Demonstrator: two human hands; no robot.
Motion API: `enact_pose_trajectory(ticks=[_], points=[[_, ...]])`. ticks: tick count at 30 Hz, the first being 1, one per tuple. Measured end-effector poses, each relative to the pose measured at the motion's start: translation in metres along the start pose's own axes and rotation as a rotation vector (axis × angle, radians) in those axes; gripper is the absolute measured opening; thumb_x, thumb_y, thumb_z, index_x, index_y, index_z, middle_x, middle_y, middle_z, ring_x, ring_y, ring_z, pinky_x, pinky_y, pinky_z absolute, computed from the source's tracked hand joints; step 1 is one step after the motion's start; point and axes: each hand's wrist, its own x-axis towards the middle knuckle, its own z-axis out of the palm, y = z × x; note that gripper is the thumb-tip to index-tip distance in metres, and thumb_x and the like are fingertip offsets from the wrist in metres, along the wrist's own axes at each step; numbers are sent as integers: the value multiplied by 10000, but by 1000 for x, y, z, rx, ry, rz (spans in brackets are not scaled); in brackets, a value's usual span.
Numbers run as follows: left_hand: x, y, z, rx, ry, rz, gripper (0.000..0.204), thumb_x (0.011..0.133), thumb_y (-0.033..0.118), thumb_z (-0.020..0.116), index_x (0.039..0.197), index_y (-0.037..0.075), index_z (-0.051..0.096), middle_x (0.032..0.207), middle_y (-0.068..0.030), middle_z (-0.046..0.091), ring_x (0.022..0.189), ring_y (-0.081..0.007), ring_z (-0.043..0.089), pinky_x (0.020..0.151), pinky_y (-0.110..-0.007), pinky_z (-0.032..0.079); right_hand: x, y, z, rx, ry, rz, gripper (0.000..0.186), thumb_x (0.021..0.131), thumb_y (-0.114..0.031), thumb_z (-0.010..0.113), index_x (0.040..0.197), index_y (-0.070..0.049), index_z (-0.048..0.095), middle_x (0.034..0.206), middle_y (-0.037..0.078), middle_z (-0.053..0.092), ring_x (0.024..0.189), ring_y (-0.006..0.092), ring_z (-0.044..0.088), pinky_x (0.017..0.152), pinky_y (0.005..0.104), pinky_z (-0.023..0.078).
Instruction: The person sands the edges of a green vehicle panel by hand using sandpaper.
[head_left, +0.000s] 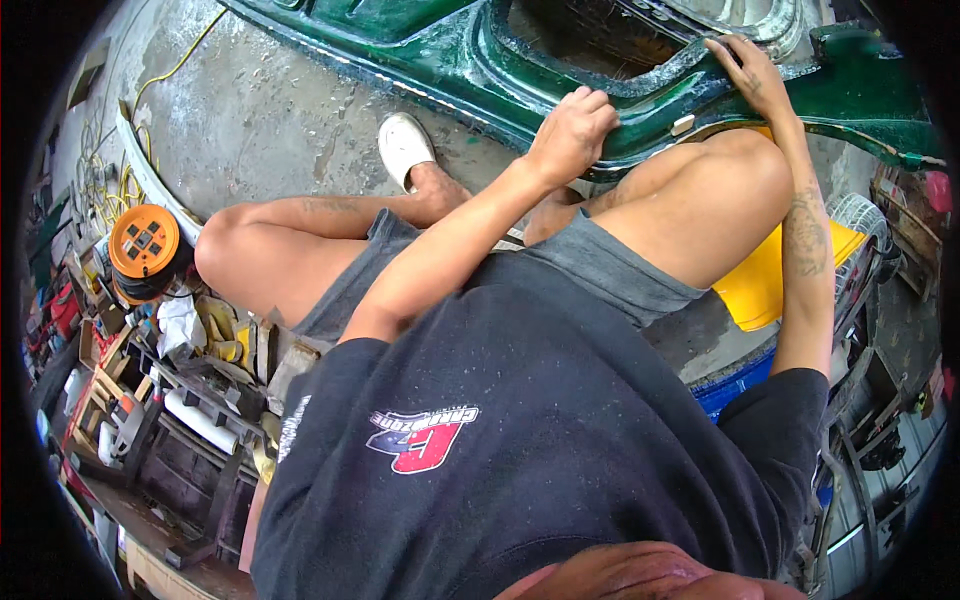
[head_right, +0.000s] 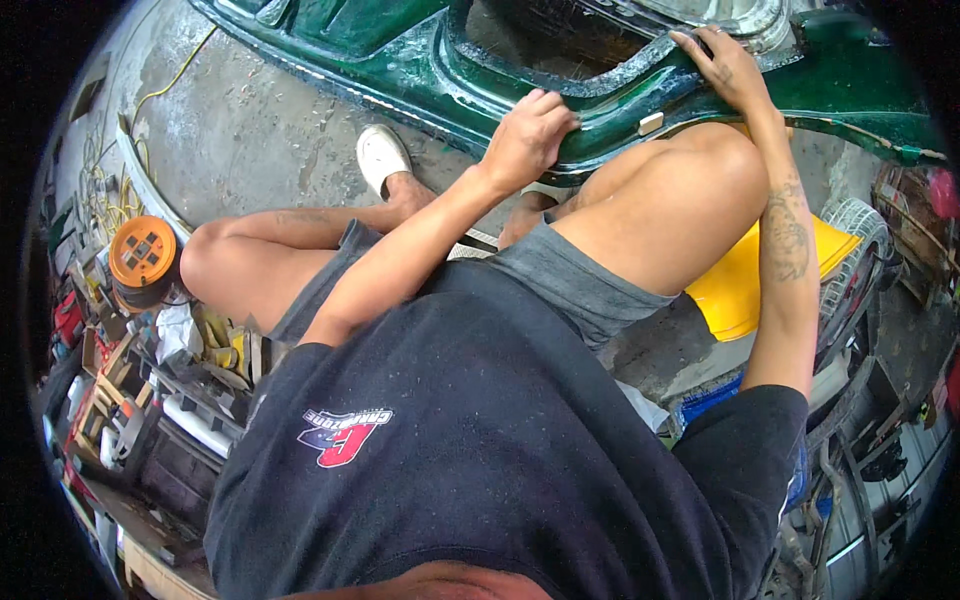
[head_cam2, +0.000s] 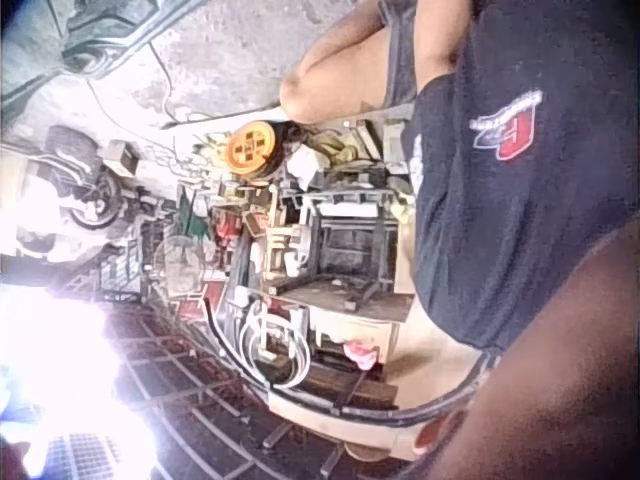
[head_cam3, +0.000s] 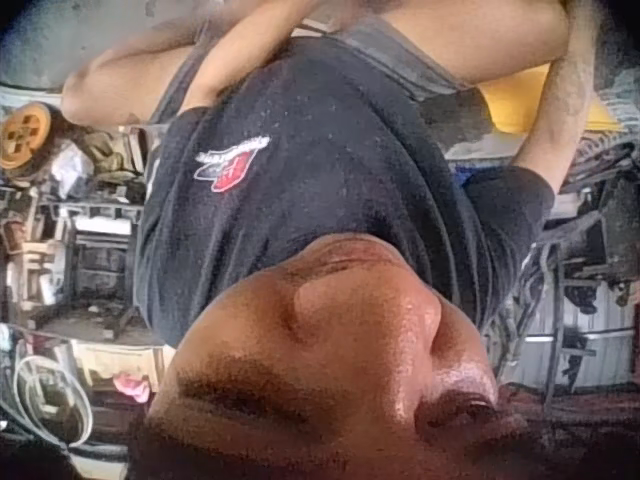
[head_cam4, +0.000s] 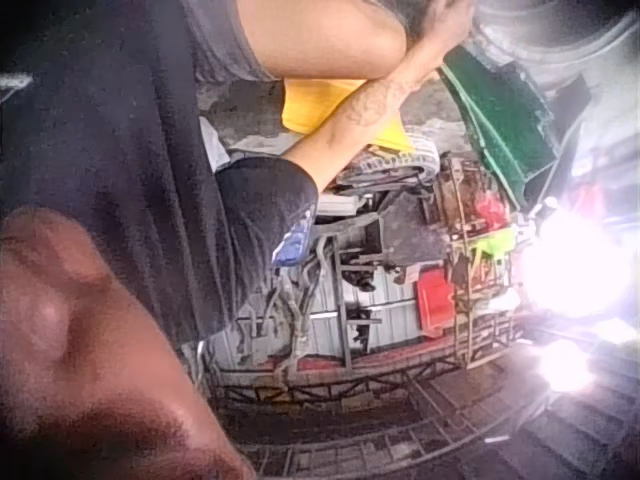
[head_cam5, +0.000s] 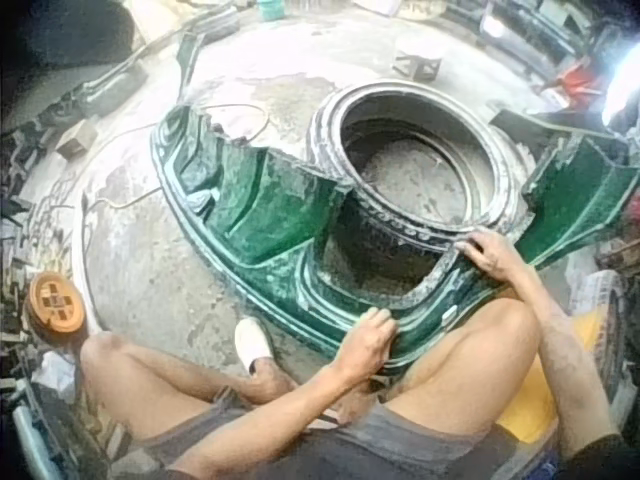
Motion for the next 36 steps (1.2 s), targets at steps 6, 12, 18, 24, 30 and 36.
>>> enact_pose_trajectory(ticks=[6, 12, 18, 24, 30, 36], points=[[-17, -38, -63, 123, -114, -6, 149, 790, -36, 700, 917, 35, 669, 861, -115, 601, 836, -346, 603, 735, -430, 525, 6, -7, 27, -521, 205, -128, 343, 1043, -242, 527, 1375, -239, 615, 1066, 101, 695, 881, 377, 706, 697, 488, 591], [16, 10, 2, 159, -43, -40, 69, 842, 58, 712, 896, 41, 672, 874, -131, 584, 875, -340, 603, 740, -432, 517, 13, -12, 44, -56, 393, 71, 406, 1025, -509, 552, 1179, -139, 614, 974, 161, 737, 872, 425, 703, 699, 536, 570], [12, 1, -16, 148, -120, -19, 45, 819, 51, 680, 839, 47, 640, 878, -123, 580, 893, -334, 608, 752, -433, 522, 1, 14, 64, -373, 298, -3, 373, 1052, -194, 519, 1422, -232, 557, 1393, 73, 562, 1153, 317, 648, 828, 456, 593], [13, 2, -18, 205, -176, 28, 51, 828, 31, 686, 873, 39, 665, 854, -118, 588, 864, -318, 622, 738, -424, 536, 4, -18, 47, -587, 478, -165, 284, 1001, -220, 609, 1197, -25, 676, 1259, 196, 628, 1033, 373, 680, 763, 453, 596], [38, 13, 21, 267, -147, 7, 59, 853, 74, 691, 890, 45, 656, 890, -124, 601, 887, -337, 609, 755, -418, 529, 10, -12, 48, -483, 508, -160, 282, 974, -167, 624, 1201, -6, 672, 1255, 250, 622, 1015, 399, 683, 750, 461, 607], [25, 20, -5, 110, -176, -6, 131, 864, 71, 688, 982, 16, 696, 907, -148, 596, 896, -346, 603, 771, -425, 532, 7, -17, 42, -507, 482, -135, 277, 949, -164, 658, 1181, -14, 666, 1210, 231, 646, 996, 383, 687, 736, 428, 603]])
